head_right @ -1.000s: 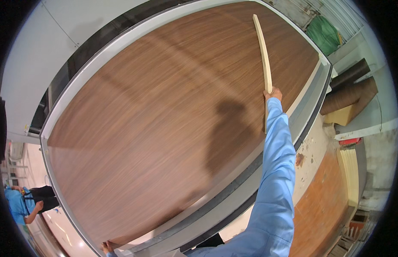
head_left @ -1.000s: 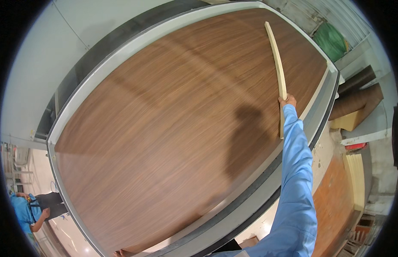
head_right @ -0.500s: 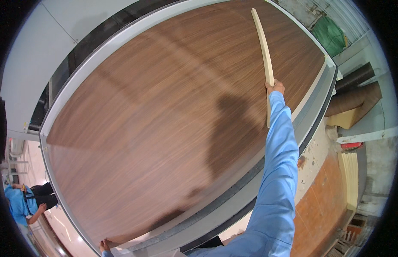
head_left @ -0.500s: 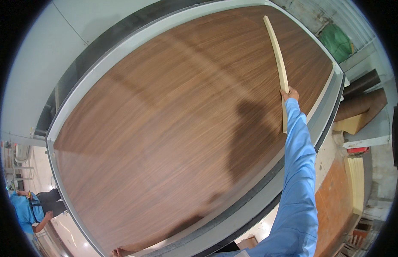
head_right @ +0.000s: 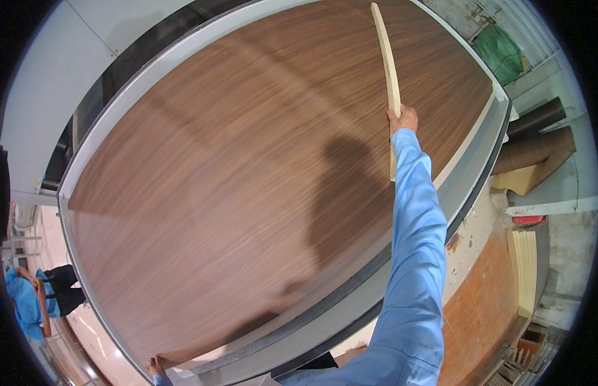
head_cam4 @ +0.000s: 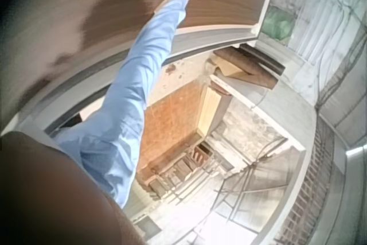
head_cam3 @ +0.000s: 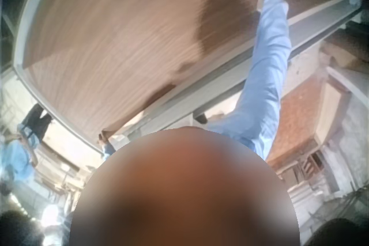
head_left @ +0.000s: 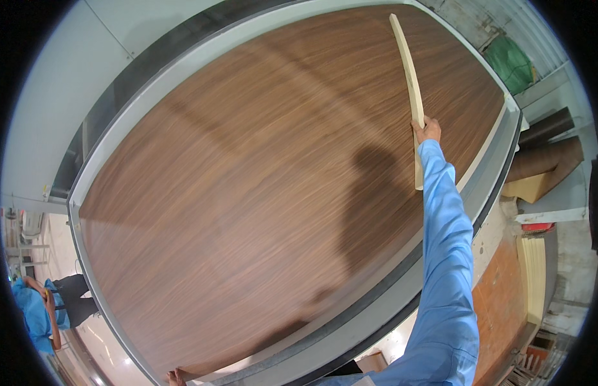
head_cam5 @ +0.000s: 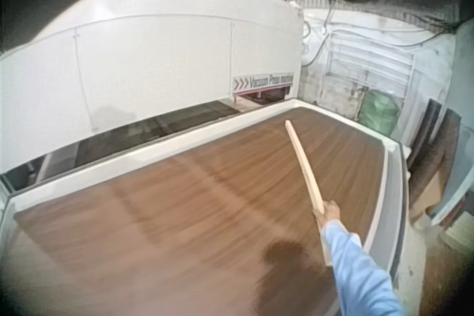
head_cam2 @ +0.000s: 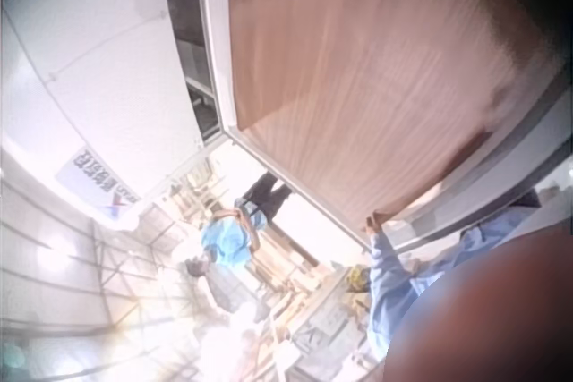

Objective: The person applies masking tape along the edges of a large wood-veneer panel placed on a vacuum press machine. They smooth the tape with their hands, then use a thin wooden stick to press the tape firmly along the edges. Another person briefly assists by measuring the panel.

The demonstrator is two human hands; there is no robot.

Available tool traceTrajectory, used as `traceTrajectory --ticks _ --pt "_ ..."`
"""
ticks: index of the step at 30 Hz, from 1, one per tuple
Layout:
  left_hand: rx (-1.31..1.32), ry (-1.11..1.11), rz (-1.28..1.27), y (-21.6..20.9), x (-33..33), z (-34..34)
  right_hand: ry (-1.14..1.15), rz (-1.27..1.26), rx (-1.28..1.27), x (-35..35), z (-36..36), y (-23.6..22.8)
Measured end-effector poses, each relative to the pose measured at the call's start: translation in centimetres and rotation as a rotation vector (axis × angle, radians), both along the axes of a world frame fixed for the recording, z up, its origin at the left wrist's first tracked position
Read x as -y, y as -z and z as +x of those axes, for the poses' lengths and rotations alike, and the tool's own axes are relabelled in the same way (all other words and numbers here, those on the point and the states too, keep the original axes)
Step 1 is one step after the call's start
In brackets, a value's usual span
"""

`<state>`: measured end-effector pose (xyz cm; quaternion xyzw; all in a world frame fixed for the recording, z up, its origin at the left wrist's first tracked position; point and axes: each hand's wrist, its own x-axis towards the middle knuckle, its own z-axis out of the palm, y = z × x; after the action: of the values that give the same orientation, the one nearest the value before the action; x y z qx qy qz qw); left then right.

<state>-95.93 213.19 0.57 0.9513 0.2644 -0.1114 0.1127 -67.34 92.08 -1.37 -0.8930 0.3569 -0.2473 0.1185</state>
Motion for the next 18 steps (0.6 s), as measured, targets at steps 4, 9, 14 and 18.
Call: traceTrajectory --ticks 4,9,14,18 --pt "-0.012 0.016 -0.008 0.0 -0.1 -0.2 -0.052 -0.007 0.024 -2.0 1.3 -0.1" --pt "0.009 0.046 -0.014 0.1 -0.4 -1.2 -0.136 -0.005 0.021 -5.3 2.7 -0.7" --pt "0.02 0.04 -0.013 0.5 -0.3 -2.3 -0.221 -0.029 0.015 -9.3 4.0 -0.7" --pt "0.053 -0.066 0.134 0.7 0.4 -3.5 -0.291 -0.03 0.02 -13.0 5.0 -0.6"
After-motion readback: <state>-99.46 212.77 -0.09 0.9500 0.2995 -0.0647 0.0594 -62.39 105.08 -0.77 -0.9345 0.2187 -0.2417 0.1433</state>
